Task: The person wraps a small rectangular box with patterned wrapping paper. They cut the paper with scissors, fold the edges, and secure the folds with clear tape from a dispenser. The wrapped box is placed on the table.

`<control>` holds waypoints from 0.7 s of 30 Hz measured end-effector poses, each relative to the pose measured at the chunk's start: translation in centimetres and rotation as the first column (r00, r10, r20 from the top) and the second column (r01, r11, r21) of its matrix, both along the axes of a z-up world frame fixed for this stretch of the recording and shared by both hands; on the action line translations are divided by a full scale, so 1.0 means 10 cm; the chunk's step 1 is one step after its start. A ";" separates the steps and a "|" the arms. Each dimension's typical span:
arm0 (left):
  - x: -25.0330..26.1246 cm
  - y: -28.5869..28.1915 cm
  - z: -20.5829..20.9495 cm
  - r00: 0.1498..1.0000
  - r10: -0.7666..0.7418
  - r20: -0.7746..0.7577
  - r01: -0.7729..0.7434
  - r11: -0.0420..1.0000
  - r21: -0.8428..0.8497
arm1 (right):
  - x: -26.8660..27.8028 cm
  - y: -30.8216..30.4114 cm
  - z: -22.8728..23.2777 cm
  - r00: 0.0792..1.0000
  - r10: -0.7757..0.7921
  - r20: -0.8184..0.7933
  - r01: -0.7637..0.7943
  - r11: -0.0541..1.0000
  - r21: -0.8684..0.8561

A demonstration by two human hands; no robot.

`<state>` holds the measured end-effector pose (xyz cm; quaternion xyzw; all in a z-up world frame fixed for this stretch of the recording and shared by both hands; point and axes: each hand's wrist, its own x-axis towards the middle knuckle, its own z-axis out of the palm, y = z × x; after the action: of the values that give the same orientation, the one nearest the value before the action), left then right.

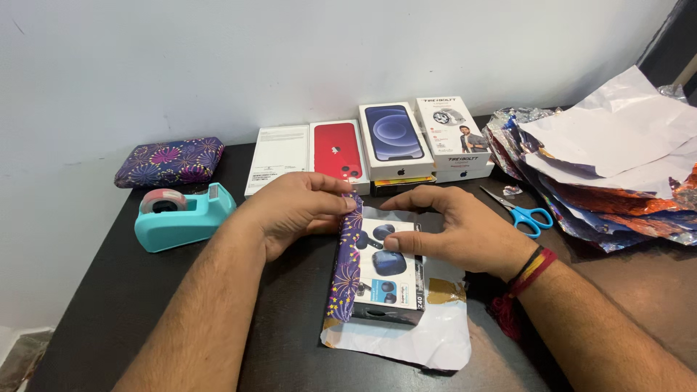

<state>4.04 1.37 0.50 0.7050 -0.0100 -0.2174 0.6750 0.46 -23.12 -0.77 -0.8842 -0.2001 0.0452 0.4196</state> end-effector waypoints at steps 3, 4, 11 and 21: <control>-0.01 -0.04 0.00 0.997 0.075 0.033 -0.078 0.989 0.124 | 0.02 0.00 -0.04 0.999 -0.048 0.020 0.046 0.994 0.098; -0.02 -0.05 -0.01 0.996 0.082 0.040 -0.087 0.985 0.146 | 0.03 0.00 -0.07 0.997 -0.068 0.023 0.064 0.987 0.147; -0.01 -0.08 -0.04 0.985 0.167 0.046 -0.172 0.971 0.168 | 0.07 -0.04 -0.16 0.975 0.108 0.193 -0.098 0.993 -0.061; 0.08 -0.19 -0.05 0.982 0.173 0.071 -0.185 0.954 0.234 | 0.06 -0.03 -0.15 0.957 0.146 0.249 -0.102 0.978 -0.184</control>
<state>4.81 -0.49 0.05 0.7845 0.0635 -0.1375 0.6013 1.11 -23.37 -2.26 -0.9005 -0.3042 -0.0285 0.3094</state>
